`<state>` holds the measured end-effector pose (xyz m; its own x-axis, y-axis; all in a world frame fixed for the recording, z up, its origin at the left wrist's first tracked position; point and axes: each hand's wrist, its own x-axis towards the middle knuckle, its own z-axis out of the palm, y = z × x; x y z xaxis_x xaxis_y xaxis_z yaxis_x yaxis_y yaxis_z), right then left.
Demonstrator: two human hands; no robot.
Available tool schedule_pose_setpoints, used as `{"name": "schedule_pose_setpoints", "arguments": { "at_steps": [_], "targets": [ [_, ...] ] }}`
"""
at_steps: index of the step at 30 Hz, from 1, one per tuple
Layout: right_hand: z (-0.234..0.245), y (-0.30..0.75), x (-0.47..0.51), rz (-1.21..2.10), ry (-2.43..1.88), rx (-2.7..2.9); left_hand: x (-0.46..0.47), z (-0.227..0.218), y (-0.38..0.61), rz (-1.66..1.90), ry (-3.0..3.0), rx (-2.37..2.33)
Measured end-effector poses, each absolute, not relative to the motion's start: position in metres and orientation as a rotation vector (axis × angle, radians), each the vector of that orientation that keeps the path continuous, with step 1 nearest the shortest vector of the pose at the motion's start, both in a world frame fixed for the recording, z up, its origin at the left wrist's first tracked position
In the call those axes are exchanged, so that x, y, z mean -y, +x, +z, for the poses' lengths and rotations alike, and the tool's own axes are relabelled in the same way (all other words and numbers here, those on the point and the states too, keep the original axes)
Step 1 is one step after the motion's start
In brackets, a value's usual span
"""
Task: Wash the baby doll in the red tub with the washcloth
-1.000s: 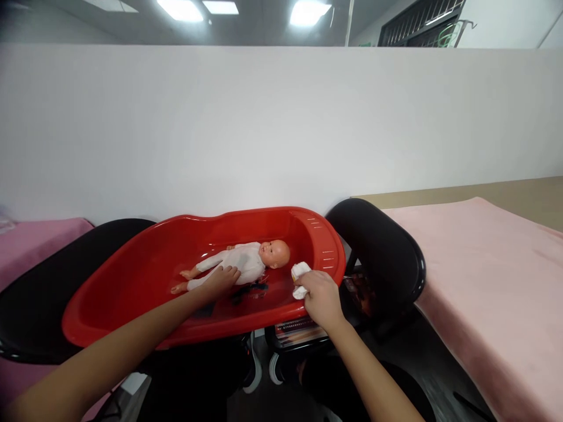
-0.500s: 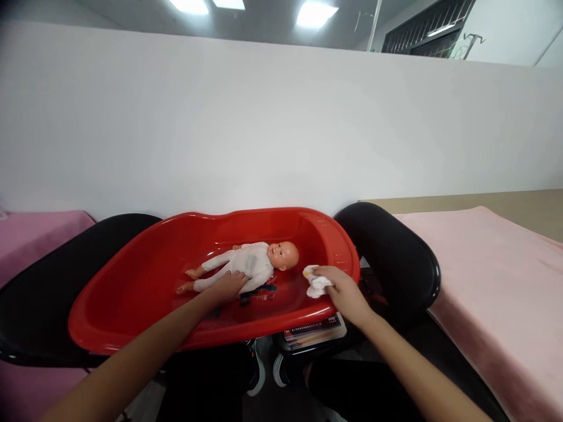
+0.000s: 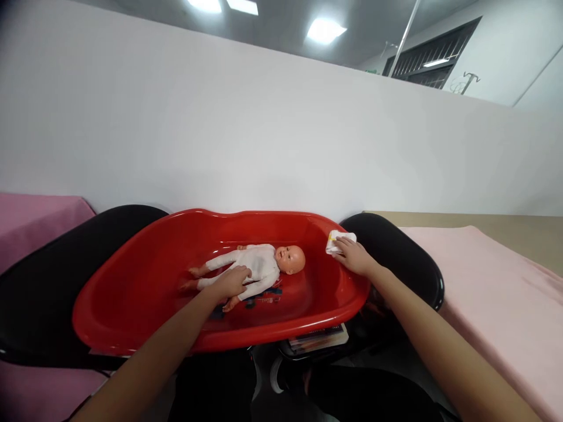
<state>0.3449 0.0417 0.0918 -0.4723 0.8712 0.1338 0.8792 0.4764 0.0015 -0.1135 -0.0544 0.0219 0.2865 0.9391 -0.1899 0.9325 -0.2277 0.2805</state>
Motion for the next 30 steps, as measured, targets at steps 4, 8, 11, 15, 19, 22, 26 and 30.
{"name": "schedule_pose_setpoints", "arguments": {
  "at_steps": [4,8,11,15,19,22,26,30],
  "targets": [
    [0.085,0.321,-0.02,-0.342,-1.582,2.5,0.056,0.022,-0.121,0.006,2.188,-1.879],
    [0.085,0.282,-0.009,-0.502,-1.362,2.589,0.056,0.019,-0.128,-0.105,2.154,-2.045],
    [0.075,0.266,-0.02,-0.546,-1.414,2.702,0.053,0.011,-0.134,-0.151,2.091,-2.104],
    [0.06,0.276,-0.04,-0.605,-1.554,2.741,0.049,0.004,-0.139,-0.16,2.042,-2.145],
    [0.062,0.291,-0.05,-0.522,-1.661,2.652,0.045,0.002,-0.141,-0.175,2.009,-2.137],
    [0.074,0.304,-0.059,-0.286,-1.795,2.587,0.044,0.001,-0.143,-0.204,1.995,-2.165],
    [0.087,0.33,-0.075,-0.036,-1.808,2.594,0.044,0.001,-0.146,-0.244,1.969,-2.168],
    [0.093,0.346,-0.08,-0.015,-1.848,2.651,0.038,-0.005,-0.156,-0.31,1.988,-2.118]
  ]
}}
